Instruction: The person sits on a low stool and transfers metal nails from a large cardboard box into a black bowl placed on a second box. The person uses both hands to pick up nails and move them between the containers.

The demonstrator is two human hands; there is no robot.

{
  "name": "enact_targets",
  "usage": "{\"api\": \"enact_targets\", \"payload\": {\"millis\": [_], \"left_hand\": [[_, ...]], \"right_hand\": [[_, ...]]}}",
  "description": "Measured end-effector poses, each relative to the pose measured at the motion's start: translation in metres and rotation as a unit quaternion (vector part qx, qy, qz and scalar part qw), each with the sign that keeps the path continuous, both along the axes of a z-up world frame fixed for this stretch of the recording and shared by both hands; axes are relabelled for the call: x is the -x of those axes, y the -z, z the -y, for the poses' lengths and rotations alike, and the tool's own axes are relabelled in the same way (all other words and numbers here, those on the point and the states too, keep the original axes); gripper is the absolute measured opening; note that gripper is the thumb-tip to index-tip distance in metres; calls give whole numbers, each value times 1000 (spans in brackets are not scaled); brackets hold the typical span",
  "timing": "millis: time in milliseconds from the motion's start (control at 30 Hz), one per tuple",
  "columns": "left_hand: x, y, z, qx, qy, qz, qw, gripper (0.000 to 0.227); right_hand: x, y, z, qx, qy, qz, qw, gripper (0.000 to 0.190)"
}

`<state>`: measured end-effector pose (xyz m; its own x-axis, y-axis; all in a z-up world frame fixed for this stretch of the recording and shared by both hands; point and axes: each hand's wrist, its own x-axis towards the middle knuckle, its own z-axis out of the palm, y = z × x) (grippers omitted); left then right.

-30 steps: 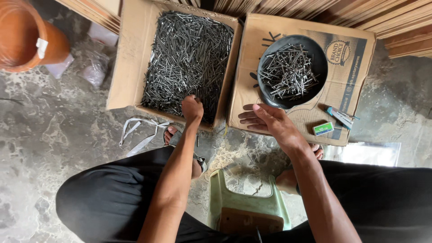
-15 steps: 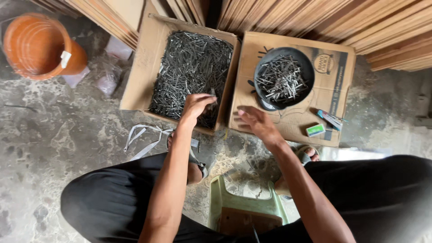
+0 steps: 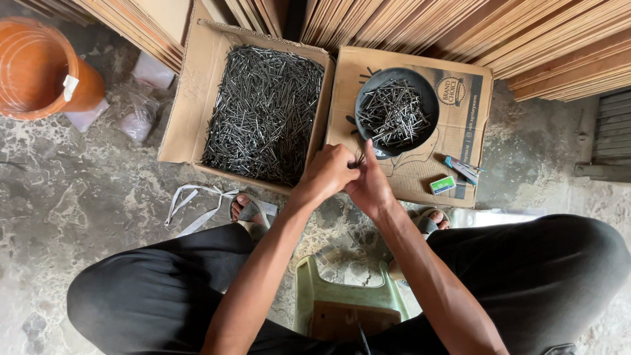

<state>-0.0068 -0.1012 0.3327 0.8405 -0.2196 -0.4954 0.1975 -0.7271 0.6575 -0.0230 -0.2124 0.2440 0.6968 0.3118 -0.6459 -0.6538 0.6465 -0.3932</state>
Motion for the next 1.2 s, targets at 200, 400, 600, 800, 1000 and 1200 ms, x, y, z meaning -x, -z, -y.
{"api": "enact_targets", "payload": {"millis": [200, 400, 600, 800, 1000, 1200], "left_hand": [[-3, -41, -3, 54, 20, -15, 998, 29], [-1, -66, -10, 107, -6, -10, 994, 29], [5, -92, -16, 167, -28, 67, 983, 28], [0, -70, -16, 209, -45, 94, 972, 25], [-3, -59, -7, 223, -26, 65, 972, 28], [3, -77, -2, 203, 31, 18, 979, 32]], "right_hand": [[-11, -17, 5, -17, 13, 21, 1000, 66], [-13, -17, 14, -48, 41, -5, 998, 57], [-23, -75, 27, -7, 92, 34, 995, 74], [-35, -82, 49, -118, 155, 45, 980, 111], [-19, -95, 19, 10, -53, 30, 998, 90], [-18, -39, 22, -50, 1, -5, 999, 55]]}}
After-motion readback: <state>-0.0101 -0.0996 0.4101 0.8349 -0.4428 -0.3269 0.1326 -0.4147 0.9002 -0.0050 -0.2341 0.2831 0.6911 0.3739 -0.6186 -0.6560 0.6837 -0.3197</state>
